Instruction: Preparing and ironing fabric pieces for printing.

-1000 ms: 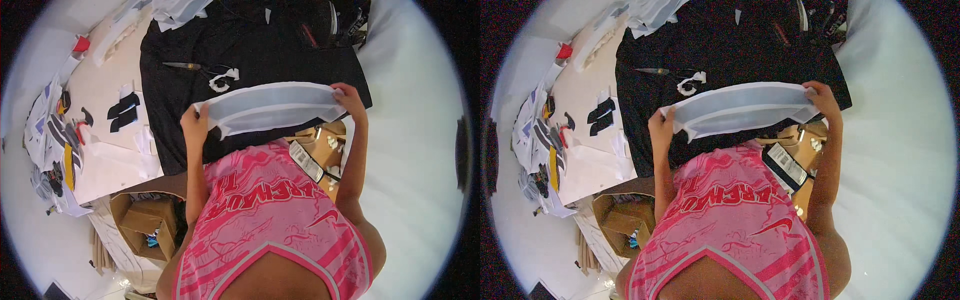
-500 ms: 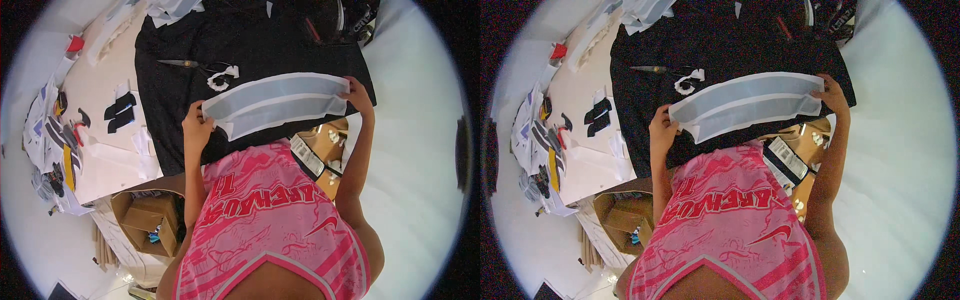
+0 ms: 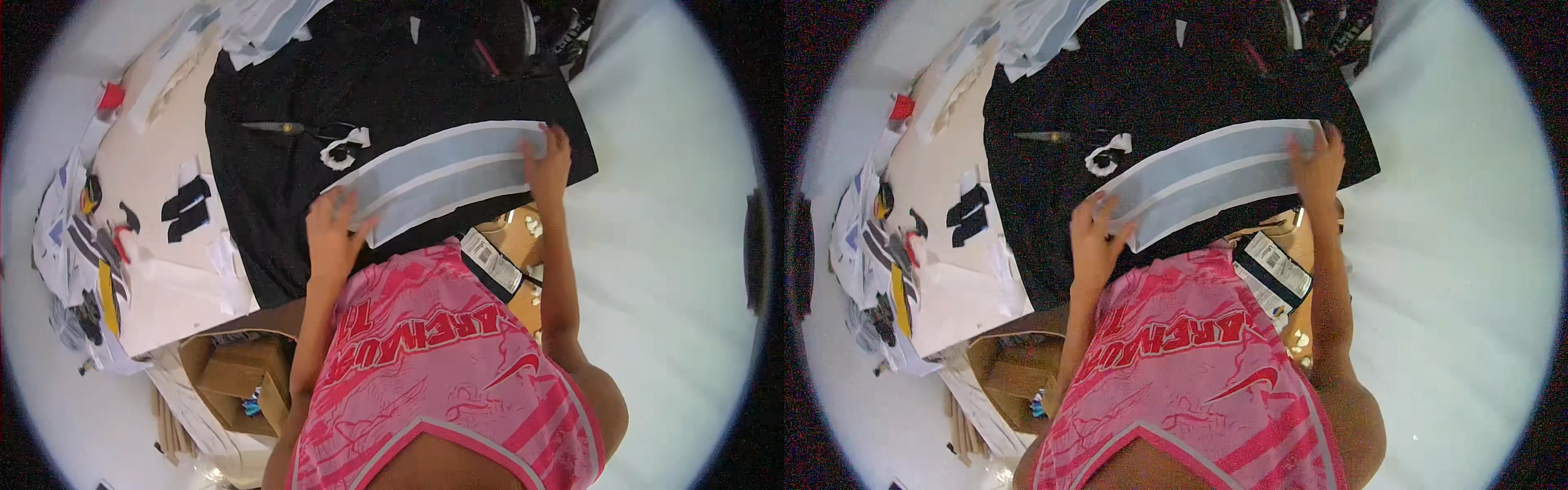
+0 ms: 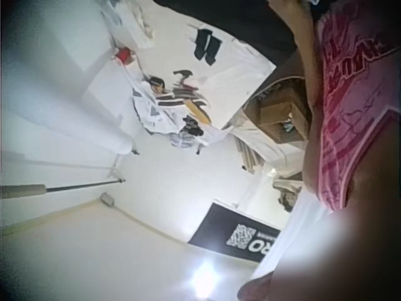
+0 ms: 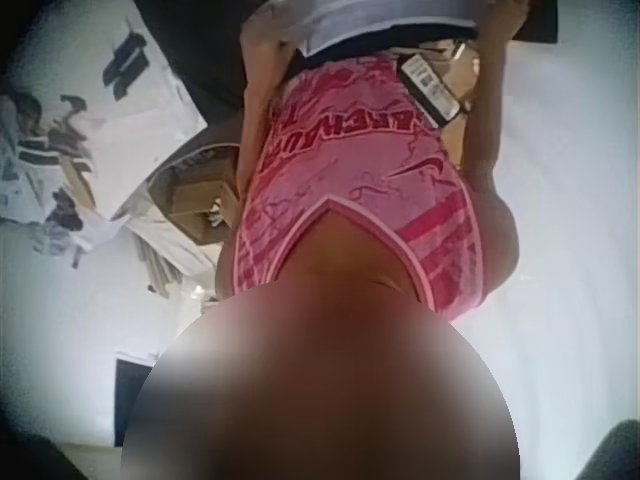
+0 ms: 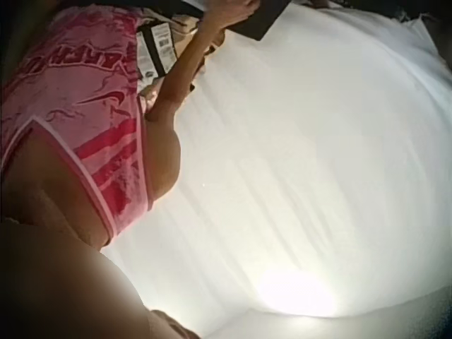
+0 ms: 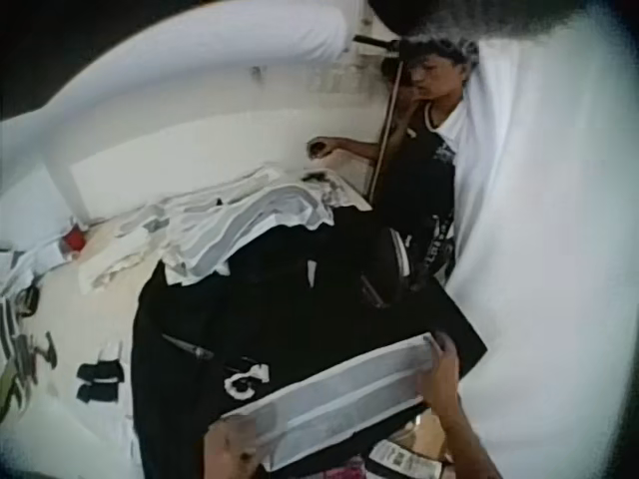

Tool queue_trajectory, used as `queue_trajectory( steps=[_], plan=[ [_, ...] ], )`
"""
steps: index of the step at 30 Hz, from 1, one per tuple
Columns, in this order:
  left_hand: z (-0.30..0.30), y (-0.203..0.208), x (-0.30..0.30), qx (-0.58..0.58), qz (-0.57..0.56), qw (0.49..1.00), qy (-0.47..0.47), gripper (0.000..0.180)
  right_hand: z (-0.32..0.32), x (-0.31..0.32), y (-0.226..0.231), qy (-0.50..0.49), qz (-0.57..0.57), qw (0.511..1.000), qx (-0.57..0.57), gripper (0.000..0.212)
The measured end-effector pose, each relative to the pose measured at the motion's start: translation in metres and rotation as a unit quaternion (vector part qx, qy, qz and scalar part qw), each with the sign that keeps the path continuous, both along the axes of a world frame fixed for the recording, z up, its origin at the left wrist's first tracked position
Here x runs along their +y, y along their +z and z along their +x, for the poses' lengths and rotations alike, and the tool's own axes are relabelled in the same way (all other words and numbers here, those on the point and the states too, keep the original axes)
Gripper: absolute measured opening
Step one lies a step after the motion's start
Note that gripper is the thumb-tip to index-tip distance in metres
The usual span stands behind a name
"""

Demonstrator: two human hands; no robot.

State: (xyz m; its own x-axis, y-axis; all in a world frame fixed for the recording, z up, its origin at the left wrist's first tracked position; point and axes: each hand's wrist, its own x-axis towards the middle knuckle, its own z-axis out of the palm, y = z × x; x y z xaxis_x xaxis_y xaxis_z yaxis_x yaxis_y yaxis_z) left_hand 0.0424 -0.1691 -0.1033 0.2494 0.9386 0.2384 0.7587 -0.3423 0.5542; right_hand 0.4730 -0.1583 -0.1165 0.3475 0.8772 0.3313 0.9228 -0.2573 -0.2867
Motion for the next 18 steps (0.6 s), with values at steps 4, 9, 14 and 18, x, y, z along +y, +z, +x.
queue_trajectory(
  steps=[4, 9, 14, 18],
  plan=[
    [-0.018, -0.003, -0.007, 0.062, 0.038, 0.988, -0.139, 0.046, -0.042, -0.034, -0.026, 0.016, -0.033, 0.996, -0.077, 0.067],
    [-0.062, -0.008, -0.009, 0.055, 0.01, 0.992, -0.117, 0.034, -0.035, -0.037, -0.027, -0.029, -0.055, 0.993, -0.099, 0.079],
    [-0.066, -0.009, -0.02, 0.013, 0.035, 0.999, -0.022, 0.027, -0.011, -0.043, -0.032, -0.069, -0.068, 0.988, -0.124, 0.078],
    [-0.05, -0.012, -0.024, 0.012, 0.046, 0.994, -0.094, 0.037, -0.027, -0.033, -0.024, -0.043, -0.067, 0.987, -0.141, 0.083]
  ],
)
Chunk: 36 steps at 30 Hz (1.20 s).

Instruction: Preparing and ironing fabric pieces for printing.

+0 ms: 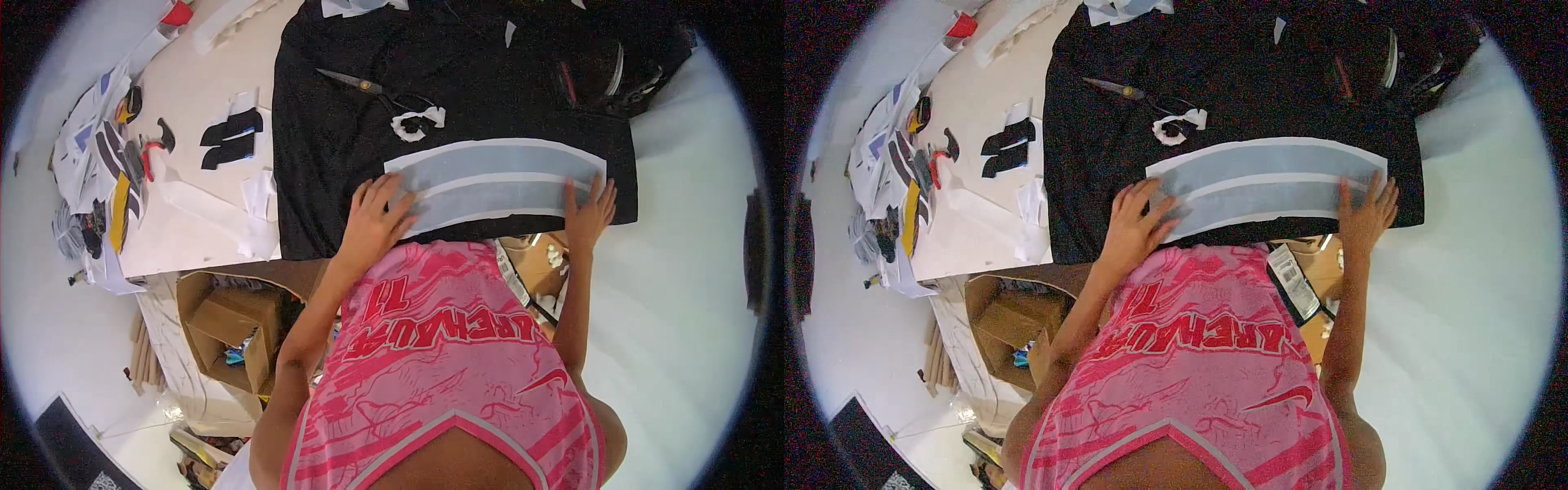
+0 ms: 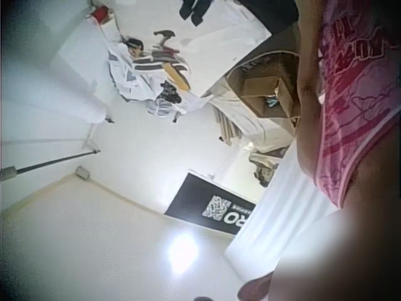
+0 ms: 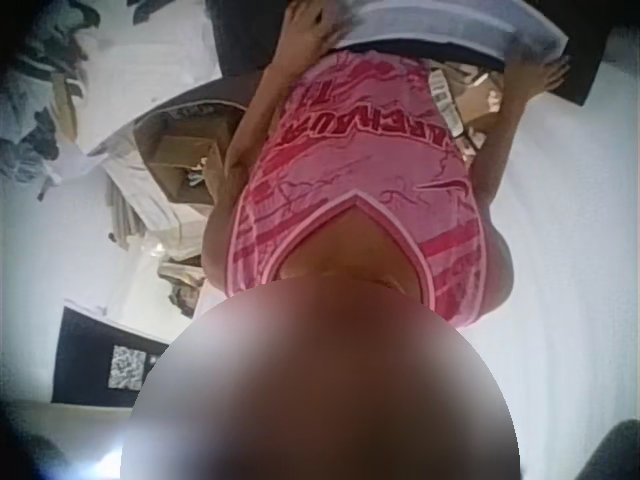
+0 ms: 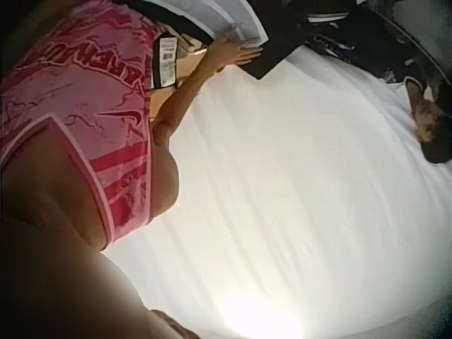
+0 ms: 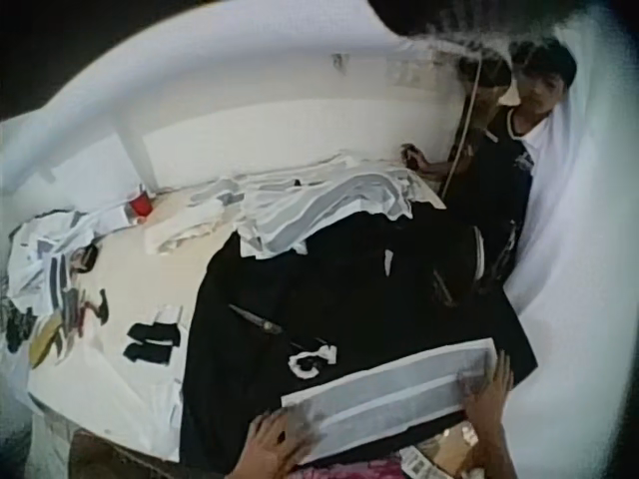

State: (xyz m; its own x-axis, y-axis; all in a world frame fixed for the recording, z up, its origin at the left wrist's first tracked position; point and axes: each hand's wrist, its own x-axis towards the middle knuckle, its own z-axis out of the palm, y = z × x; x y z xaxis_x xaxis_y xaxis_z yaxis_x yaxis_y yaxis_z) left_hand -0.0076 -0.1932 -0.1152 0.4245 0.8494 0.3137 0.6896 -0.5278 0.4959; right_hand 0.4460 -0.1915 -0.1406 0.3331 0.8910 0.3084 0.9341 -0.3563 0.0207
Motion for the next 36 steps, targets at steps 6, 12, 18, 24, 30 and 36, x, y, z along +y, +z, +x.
queue_trajectory(
  steps=[6, 12, 18, 24, 30, 36],
  plan=[
    [-0.017, -0.005, -0.01, 0.063, -0.023, 0.998, 0.022, 0.049, -0.03, 0.005, -0.013, 0.066, -0.008, 0.996, 0.067, 0.078],
    [-0.066, 0.017, -0.011, -0.008, 0.045, 0.994, 0.102, 0.049, -0.073, -0.028, 0.022, 0.163, 0.13, 0.975, 0.079, 0.055],
    [-0.168, 0.024, 0.007, -0.032, 0.139, 0.906, 0.398, 0.034, -0.174, -0.029, 0.04, 0.354, 0.177, 0.908, 0.137, 0.027],
    [-0.222, 0.01, -0.057, 0.12, -0.061, 0.839, 0.528, 0.039, -0.255, -0.034, 0.071, 0.441, 0.102, 0.85, 0.27, 0.02],
    [-0.252, 0.016, -0.061, 0.026, 0.036, 0.846, 0.531, 0.038, -0.329, -0.013, 0.11, 0.519, 0.129, 0.78, 0.324, 0.017],
    [-0.24, 0.049, -0.131, 0.037, -0.219, 0.709, 0.669, 0.066, -0.358, -0.032, 0.119, 0.569, 0.08, 0.728, 0.373, 0.014]
  ],
)
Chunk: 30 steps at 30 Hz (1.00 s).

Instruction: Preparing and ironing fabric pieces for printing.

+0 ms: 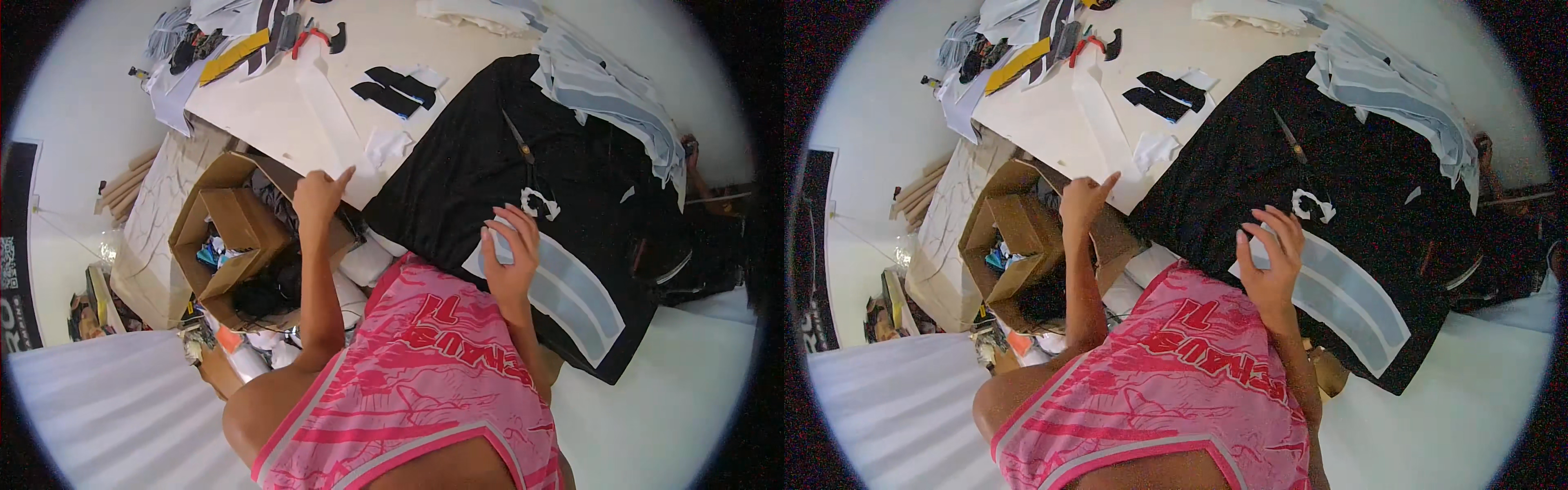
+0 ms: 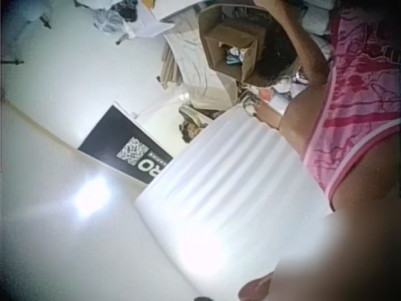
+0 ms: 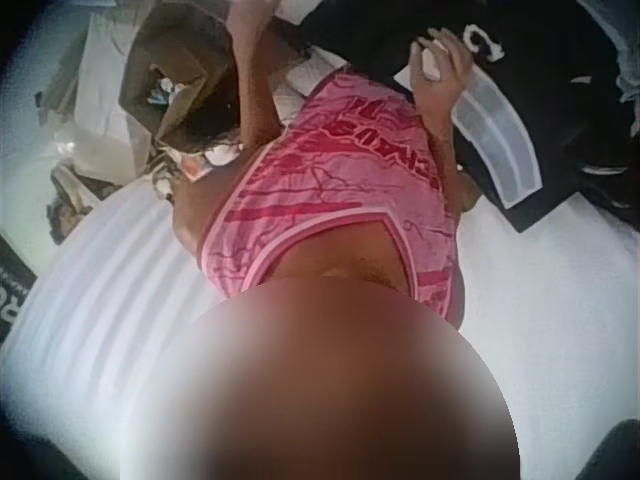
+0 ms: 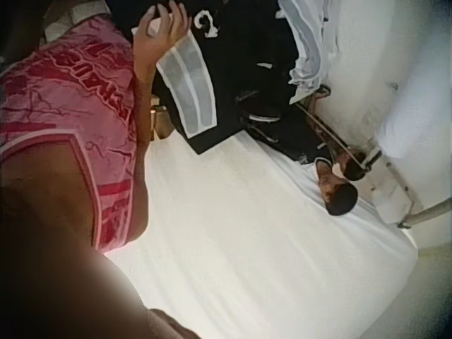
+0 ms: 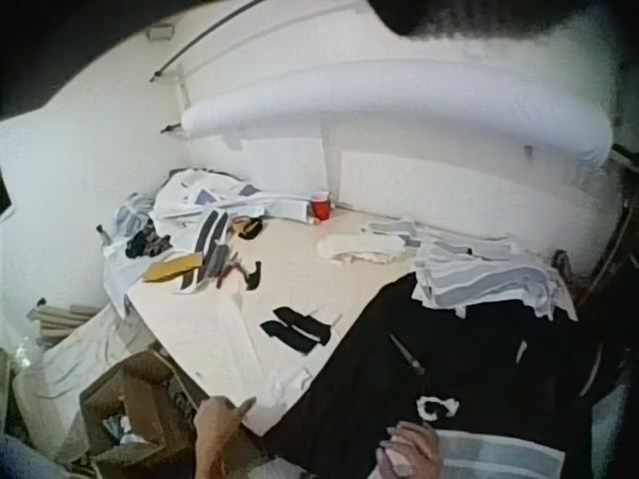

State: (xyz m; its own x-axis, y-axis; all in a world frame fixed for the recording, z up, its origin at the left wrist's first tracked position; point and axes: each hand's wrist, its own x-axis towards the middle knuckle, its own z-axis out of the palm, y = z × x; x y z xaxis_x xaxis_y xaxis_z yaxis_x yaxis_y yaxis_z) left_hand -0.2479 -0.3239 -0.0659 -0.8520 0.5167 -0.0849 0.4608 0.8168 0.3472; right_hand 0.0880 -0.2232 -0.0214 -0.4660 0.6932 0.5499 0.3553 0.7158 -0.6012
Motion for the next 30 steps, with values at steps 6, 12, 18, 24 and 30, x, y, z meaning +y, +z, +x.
queue_trajectory(
  steps=[6, 12, 18, 24, 30],
  plan=[
    [0.017, -0.027, -0.02, -0.134, 0.307, 0.942, -0.019, 0.042, -0.039, -0.013, 0.0, 0.094, -0.044, 0.995, 0.01, 0.015],
    [0.07, 0.023, -0.009, -0.335, 0.502, 0.797, -0.028, 0.038, -0.116, -0.007, 0.0, 0.137, -0.523, 0.808, 0.235, 0.021],
    [0.132, 0.01, 0.014, -0.462, 0.537, 0.704, -0.046, 0.026, -0.098, 0.025, -0.019, 0.18, -0.47, 0.855, 0.124, 0.039],
    [0.166, -0.007, 0.048, -0.637, 0.51, 0.578, 0.017, 0.017, -0.022, 0.044, -0.025, 0.157, -0.521, 0.825, 0.152, 0.053],
    [0.178, -0.013, 0.094, -0.764, 0.432, 0.479, 0.019, 0.038, 0.045, 0.044, -0.027, 0.072, -0.545, 0.827, 0.119, 0.054]
  ],
)
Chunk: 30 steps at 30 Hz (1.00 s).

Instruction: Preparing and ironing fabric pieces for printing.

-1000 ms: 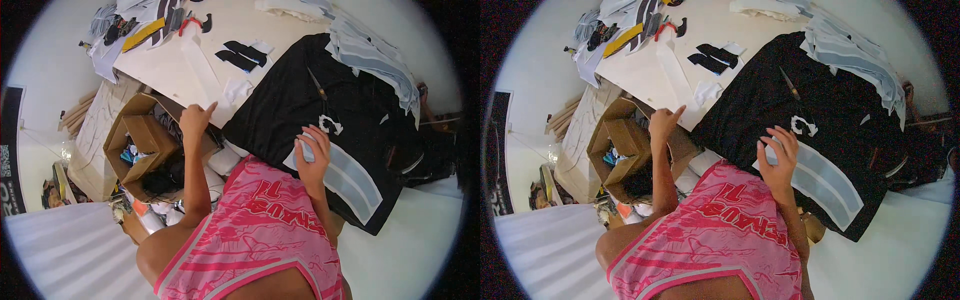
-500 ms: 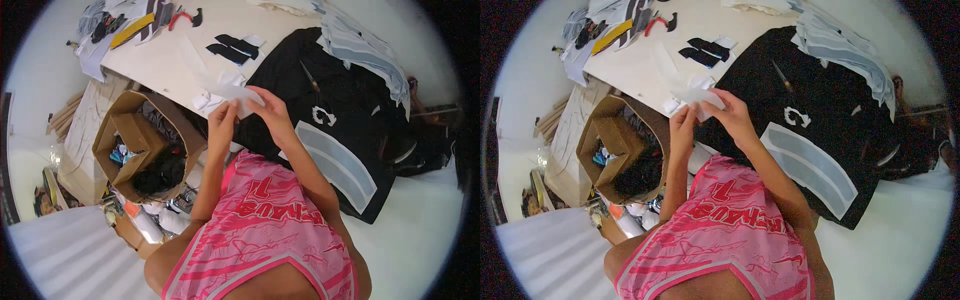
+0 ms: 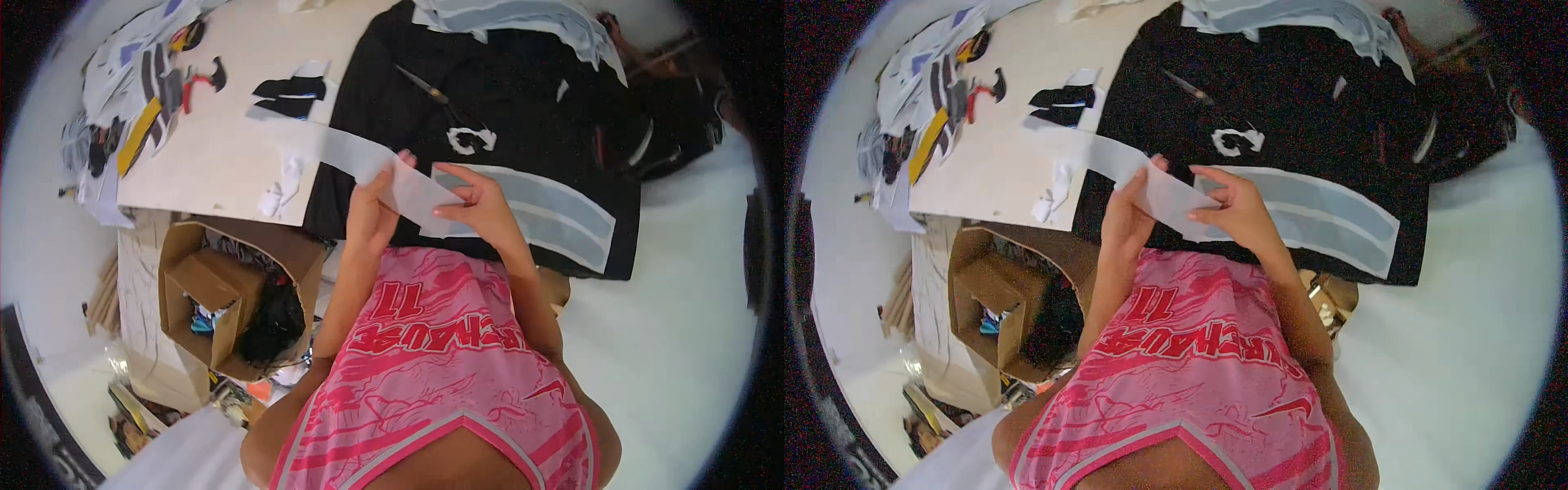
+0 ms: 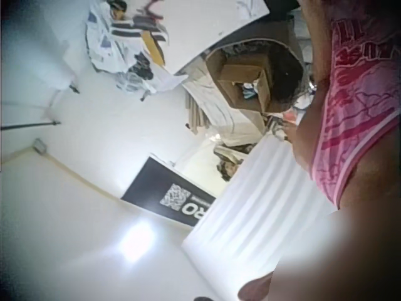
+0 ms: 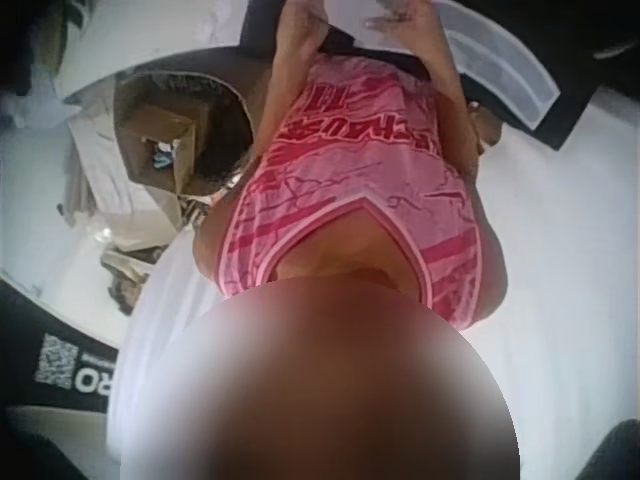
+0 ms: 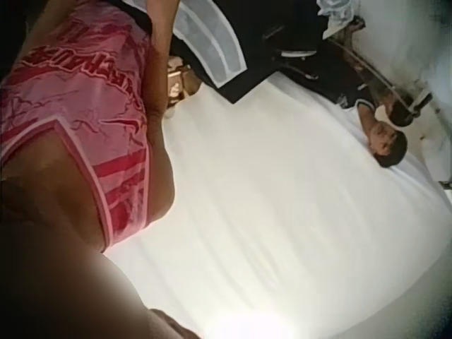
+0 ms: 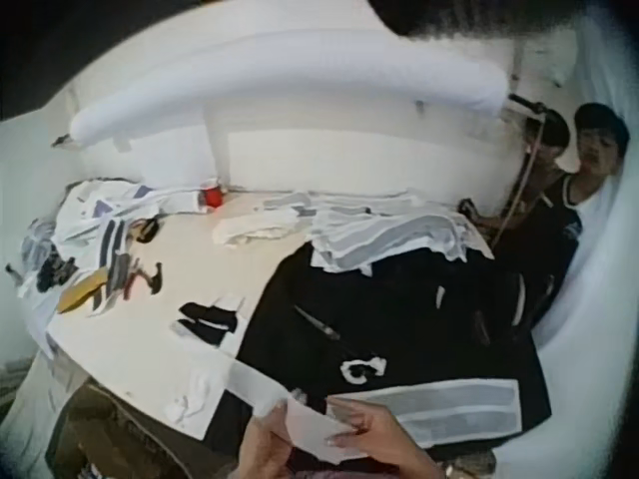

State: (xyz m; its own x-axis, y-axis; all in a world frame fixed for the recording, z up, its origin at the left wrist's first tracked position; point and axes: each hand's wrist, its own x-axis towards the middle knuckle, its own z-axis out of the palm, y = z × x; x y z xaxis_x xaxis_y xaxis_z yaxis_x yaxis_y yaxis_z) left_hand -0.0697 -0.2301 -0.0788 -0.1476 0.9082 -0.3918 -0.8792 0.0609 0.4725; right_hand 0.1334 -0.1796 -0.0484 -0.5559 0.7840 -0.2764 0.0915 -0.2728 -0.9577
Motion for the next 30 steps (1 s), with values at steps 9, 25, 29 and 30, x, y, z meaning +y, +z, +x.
queue_trajectory(
  steps=[9, 25, 29, 30],
  plan=[
    [0.01, -0.001, 0.03, -0.014, 0.01, 0.999, 0.04, 0.041, 0.076, 0.005, -0.026, -0.232, -0.07, 0.97, 0.015, 0.017],
    [0.015, -0.037, 0.024, 0.044, -0.06, 0.995, 0.069, 0.029, 0.122, 0.013, -0.03, -0.287, 0.029, 0.956, -0.045, 0.016],
    [-0.001, -0.037, 0.014, 0.032, 0.023, 0.999, 0.007, 0.036, 0.138, 0.011, -0.026, -0.261, 0.117, 0.958, -0.023, 0.017],
    [-0.004, -0.033, 0.013, 0.024, 0.074, 0.997, -0.029, 0.038, 0.141, 0.012, -0.023, -0.26, 0.221, 0.939, -0.042, 0.018]
  ],
)
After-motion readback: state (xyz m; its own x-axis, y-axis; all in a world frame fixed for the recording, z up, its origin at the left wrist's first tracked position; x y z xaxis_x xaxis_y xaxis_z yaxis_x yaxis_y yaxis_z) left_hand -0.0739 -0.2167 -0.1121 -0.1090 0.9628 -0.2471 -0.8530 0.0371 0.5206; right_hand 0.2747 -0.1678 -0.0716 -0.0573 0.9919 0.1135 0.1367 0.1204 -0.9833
